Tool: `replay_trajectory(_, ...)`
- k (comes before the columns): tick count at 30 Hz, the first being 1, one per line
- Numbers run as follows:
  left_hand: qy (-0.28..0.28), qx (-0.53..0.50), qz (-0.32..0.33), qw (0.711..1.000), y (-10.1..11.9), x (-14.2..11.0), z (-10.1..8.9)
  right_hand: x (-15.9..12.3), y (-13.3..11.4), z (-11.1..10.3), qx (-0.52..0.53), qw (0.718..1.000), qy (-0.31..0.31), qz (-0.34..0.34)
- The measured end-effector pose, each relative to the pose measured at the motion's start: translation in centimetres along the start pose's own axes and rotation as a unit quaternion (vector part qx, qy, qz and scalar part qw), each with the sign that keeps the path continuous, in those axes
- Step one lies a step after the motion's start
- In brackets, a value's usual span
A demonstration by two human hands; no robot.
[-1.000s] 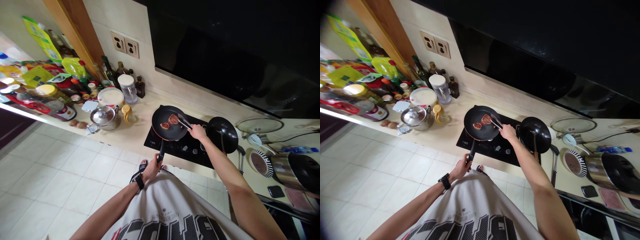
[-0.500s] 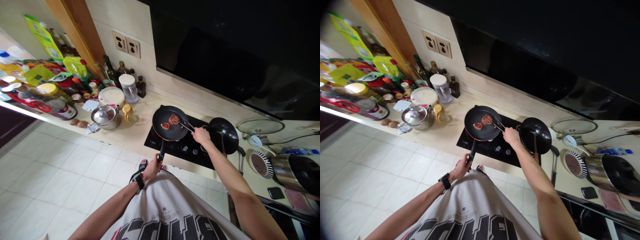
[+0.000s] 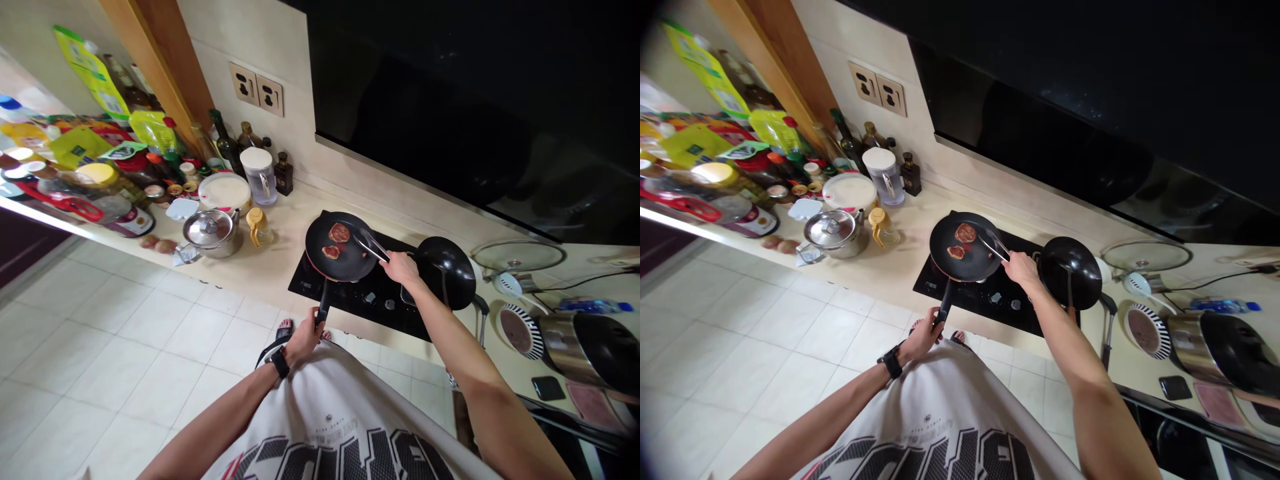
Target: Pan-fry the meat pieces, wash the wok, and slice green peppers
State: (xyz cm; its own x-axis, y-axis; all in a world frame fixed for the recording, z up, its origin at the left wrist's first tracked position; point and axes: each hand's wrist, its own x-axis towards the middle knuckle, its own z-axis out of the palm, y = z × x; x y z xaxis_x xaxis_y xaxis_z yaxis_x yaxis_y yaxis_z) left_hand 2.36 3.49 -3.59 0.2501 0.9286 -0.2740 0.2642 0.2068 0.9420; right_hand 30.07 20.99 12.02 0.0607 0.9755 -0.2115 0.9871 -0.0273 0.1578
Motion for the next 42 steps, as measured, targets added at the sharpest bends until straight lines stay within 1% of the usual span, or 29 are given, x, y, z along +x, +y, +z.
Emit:
replay_trajectory(3,0.001,-0.006,0.003,1.0,-0.1,0.0,0.0,-0.4,-0.7,0.3,-0.008,1.0,0.001,-0.018)
replay_trajectory(6,-0.003,0.011,0.008,1.0,-0.2,0.1,-0.1,-0.1,-2.1,0.7,-0.017,0.999,-0.002,-0.033)
replay_trajectory(10,-0.004,0.009,0.002,1.0,0.0,0.2,-0.2,0.9,-3.1,0.8,-0.011,1.0,0.003,-0.021)
replay_trajectory(12,-0.004,0.006,0.0,1.0,0.2,0.1,-0.2,1.3,-3.0,0.8,0.002,1.0,0.003,-0.009)
replay_trajectory(16,-0.008,0.004,-0.012,1.0,0.2,0.0,-0.1,1.9,-1.9,0.4,0.031,1.0,0.001,0.0)
replay_trajectory(18,-0.004,0.0,-0.012,1.0,0.1,0.0,0.0,2.5,-1.5,0.1,0.066,0.998,0.003,0.006)
replay_trajectory(19,-0.002,-0.002,-0.009,1.0,0.0,0.1,0.0,2.9,-1.4,0.1,0.1,0.995,-0.005,0.007)
replay_trajectory(21,-0.002,-0.005,-0.001,1.0,-0.2,0.2,0.0,4.0,-1.5,0.0,0.191,0.981,-0.042,0.01)
replay_trajectory(24,-0.002,-0.002,0.0,1.0,-0.4,0.3,0.1,6.0,-2.2,0.2,0.325,0.94,-0.098,0.035)
replay_trajectory(26,0.002,0.007,0.0,1.0,-0.5,0.4,0.2,7.2,-2.7,0.3,0.371,0.921,-0.106,0.057)
replay_trajectory(27,0.005,0.009,0.001,1.0,-0.4,0.4,0.2,7.6,-3.0,0.3,0.38,0.917,-0.106,0.062)
replay_trajectory(29,0.008,0.003,0.002,1.0,-0.4,0.3,0.2,8.1,-3.5,0.1,0.373,0.92,-0.102,0.058)
replay_trajectory(31,0.007,-0.007,0.0,1.0,-0.3,0.3,0.2,8.0,-3.9,-0.2,0.34,0.935,-0.095,0.037)
replay_trajectory(34,-0.001,-0.011,-0.006,1.0,-0.1,0.2,0.1,7.1,-4.3,-0.9,0.279,0.956,-0.09,-0.004)
replay_trajectory(37,-0.003,-0.019,-0.005,1.0,0.0,0.1,0.0,6.1,-4.4,-1.6,0.245,0.965,-0.088,-0.035)
replay_trajectory(40,0.002,-0.022,-0.002,1.0,0.0,0.1,0.0,5.7,-4.8,-2.2,0.216,0.973,-0.064,-0.044)
replay_trajectory(42,0.005,-0.017,-0.005,1.0,0.0,0.1,0.0,5.7,-5.5,-2.4,0.182,0.981,-0.047,-0.054)
